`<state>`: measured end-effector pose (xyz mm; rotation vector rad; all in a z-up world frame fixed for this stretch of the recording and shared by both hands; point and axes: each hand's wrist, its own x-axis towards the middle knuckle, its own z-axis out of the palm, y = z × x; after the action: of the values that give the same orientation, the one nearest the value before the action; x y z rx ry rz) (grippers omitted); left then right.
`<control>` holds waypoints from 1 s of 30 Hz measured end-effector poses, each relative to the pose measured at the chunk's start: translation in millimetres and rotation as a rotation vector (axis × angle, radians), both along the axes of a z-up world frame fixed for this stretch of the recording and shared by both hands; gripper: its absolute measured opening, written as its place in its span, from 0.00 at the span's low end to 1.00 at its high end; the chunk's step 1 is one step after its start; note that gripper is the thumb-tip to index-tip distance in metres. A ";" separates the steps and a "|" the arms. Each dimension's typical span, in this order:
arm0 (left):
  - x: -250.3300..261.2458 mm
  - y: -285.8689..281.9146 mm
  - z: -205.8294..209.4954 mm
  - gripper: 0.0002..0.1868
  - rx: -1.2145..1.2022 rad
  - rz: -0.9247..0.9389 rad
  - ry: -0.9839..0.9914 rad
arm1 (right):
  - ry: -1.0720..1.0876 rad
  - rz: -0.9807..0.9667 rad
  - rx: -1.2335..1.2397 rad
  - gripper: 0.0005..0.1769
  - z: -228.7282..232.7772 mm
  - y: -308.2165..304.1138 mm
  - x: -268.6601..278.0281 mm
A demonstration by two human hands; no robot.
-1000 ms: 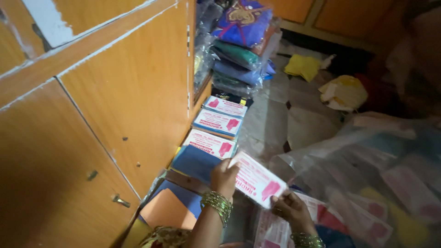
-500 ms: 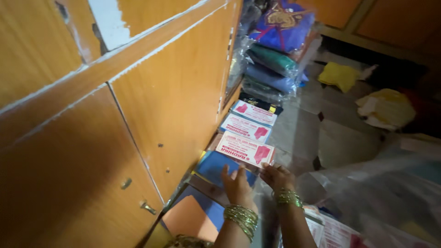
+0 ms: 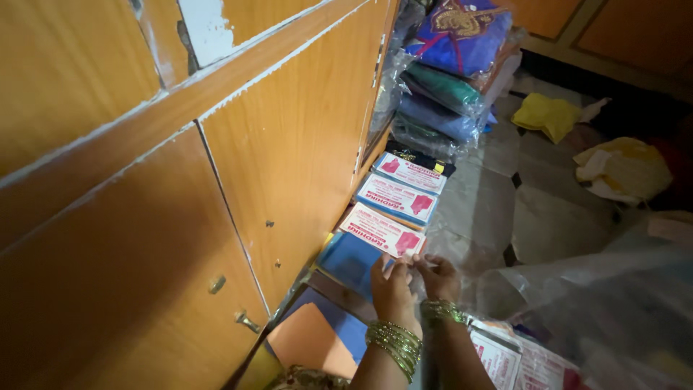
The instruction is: The person sorts through various colored papers and bill books on the floor, organizing them into stacks while sitting near a wooden cabinet.
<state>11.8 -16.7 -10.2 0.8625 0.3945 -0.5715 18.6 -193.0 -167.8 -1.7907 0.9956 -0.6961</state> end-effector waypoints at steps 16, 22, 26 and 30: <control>-54.8 -7.8 -6.0 0.23 0.287 -0.752 -0.346 | 0.409 0.019 0.021 0.17 11.7 -22.9 -316.5; -68.0 -18.0 -40.7 0.19 0.190 -0.865 -0.461 | 0.496 -0.016 -0.109 0.31 54.1 37.9 -278.0; -65.4 -24.5 -52.3 0.18 0.224 -0.860 -0.485 | 0.587 -0.049 -0.092 0.25 82.3 55.8 -272.5; -62.5 -26.9 -58.2 0.18 0.198 -0.822 -0.536 | 0.444 -0.136 -0.254 0.15 93.3 64.9 -264.3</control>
<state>-50.7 -43.6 -68.4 1.3262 -0.4318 -1.0240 -245.7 -128.1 -74.5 -2.1716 1.3820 -0.5339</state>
